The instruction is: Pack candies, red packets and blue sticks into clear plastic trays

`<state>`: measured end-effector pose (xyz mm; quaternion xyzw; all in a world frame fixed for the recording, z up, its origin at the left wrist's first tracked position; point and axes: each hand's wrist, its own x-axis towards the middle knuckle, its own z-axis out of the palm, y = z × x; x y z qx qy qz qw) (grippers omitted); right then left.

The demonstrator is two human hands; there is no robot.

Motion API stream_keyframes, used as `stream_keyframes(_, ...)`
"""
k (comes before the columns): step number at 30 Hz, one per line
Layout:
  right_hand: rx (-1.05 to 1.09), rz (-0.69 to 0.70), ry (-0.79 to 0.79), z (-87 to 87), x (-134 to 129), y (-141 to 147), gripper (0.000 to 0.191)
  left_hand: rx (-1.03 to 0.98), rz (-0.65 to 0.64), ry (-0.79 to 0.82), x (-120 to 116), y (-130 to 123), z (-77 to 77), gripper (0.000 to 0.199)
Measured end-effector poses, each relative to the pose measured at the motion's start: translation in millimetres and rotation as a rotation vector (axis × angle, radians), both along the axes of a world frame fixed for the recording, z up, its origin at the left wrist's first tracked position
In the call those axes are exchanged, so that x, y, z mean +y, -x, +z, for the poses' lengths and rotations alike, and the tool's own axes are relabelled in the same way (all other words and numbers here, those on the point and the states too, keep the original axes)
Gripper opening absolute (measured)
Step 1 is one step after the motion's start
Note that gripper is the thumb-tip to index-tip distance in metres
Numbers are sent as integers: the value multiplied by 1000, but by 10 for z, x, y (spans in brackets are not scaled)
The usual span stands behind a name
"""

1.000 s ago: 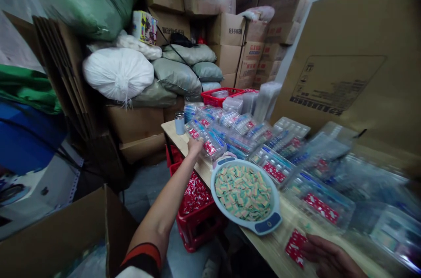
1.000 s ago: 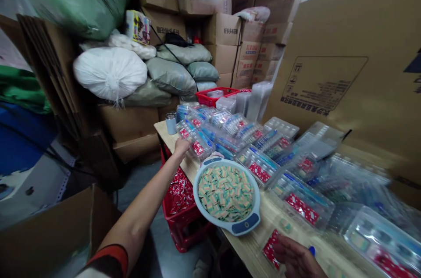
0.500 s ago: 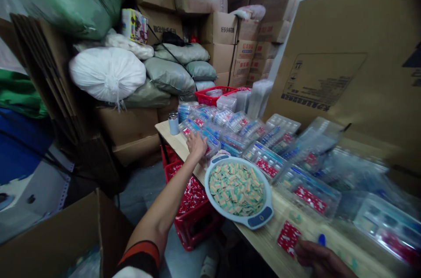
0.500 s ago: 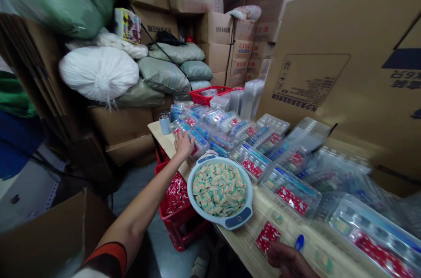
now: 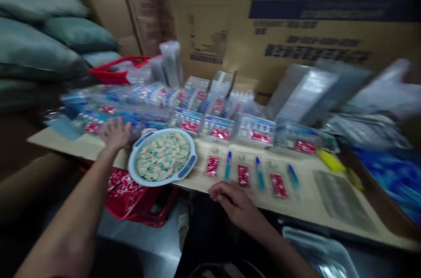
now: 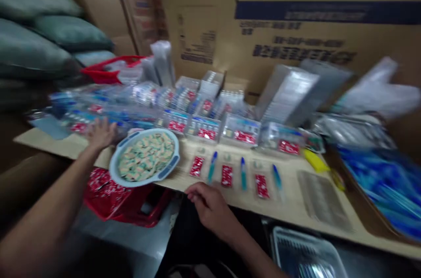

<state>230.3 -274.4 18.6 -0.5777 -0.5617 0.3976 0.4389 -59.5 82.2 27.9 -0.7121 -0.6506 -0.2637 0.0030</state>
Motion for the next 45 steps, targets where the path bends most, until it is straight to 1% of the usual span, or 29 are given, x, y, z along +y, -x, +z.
stream_keyframes(1, -16, 3, 4, 4, -49, -28, 23, -51, 2, 8, 18, -2, 9, 63)
stream_keyframes(3, -58, -9, 7, 7, -173, -109, 23, -156, 1, -43, 16, -42, 63, 67)
stream_keyframes(5, -143, -61, -37, -13, -313, -227, 25, -243, -9, -167, -117, -165, 189, 66)
stream_keyframes(6, -218, -119, -72, -37, -378, -304, 27, -266, -37, -246, -254, -267, 270, 61)
stream_keyframes(7, -321, -206, -98, -72, -433, -395, 29, -275, -81, -331, -438, -397, 349, 55)
stream_keyframes(8, -447, -318, -100, -117, -474, -499, 33, -268, -166, -405, -667, -552, 413, 47)
stream_keyframes(9, -583, -439, -66, -170, -503, -612, 38, -253, -281, -449, -929, -726, 449, 40)
stream_keyframes(10, -716, -554, 0, -228, -518, -729, 42, -244, -405, -480, -1212, -912, 448, 35)
stream_keyframes(11, -835, -650, 92, -290, -525, -846, 46, -232, -577, -489, -1500, -1101, 405, 30)
stream_keyframes(12, -933, -717, 194, -352, -526, -956, 49, -212, -754, -474, -1777, -1285, 323, 25)
stream_keyframes(13, -1005, -754, 288, -410, -526, -1057, 52, -163, -887, -355, -2026, -1457, 209, 25)
stream_keyframes(14, -1055, -766, 368, -464, -528, -1144, 53, -99, -944, -240, -2235, -1610, 74, 28)
stream_keyframes(15, -1087, -762, 428, -509, -536, -1218, 54, -34, -952, -136, -2397, -1742, -68, 31)
stream_keyframes(17, -1119, -738, 512, -569, -567, -1326, 55, 92, -919, 50, -2575, -1935, -328, 38)
stream_keyframes(19, -1134, -722, 559, -588, -611, -1392, 57, 176, -862, 177, -2600, -2042, -507, 51)
stream_keyframes(21, -1143, -713, 567, -583, -650, -1434, 59, 223, -831, 246, -2559, -2093, -593, 63)
stream_keyframes(23, -1142, -693, 560, -571, -666, -1462, 64, 254, -809, 270, -2524, -2121, -621, 68)
stream_keyframes(25, -1135, -669, 559, -556, -661, -1482, 67, 275, -768, 272, -2530, -2142, -632, 65)
stream_keyframes(27, -1122, -674, 566, -522, -642, -1487, 67, 280, -709, 257, -2581, -2150, -654, 62)
stream_keyframes(29, -1098, -708, 570, -454, -617, -1454, 69, 276, -667, 227, -2661, -2135, -689, 62)
stream_keyframes(32, -1064, -751, 527, -305, -551, -1290, 70, 265, -657, 197, -2800, -2070, -740, 65)
stream_keyframes(34, -1062, -738, 454, -214, -462, -1107, 70, 254, -675, 191, -2877, -2021, -760, 65)
stream_keyframes(36, -1064, -699, 385, -163, -326, -909, 69, 238, -688, 186, -2926, -1981, -768, 64)
stream_keyframes(38, -1062, -655, 353, -160, -164, -743, 69, 213, -685, 185, -2944, -1949, -773, 62)
stream_keyframes(41, -1064, -617, 377, -219, 48, -607, 69, 145, -679, 181, -2934, -1899, -772, 62)
stream_keyframes(43, -1084, -600, 404, -270, 121, -576, 69, 67, -687, 172, -2928, -1867, -753, 58)
stream_keyframes(45, -1121, -580, 415, -314, 128, -565, 70, -52, -705, 169, -2941, -1851, -704, 52)
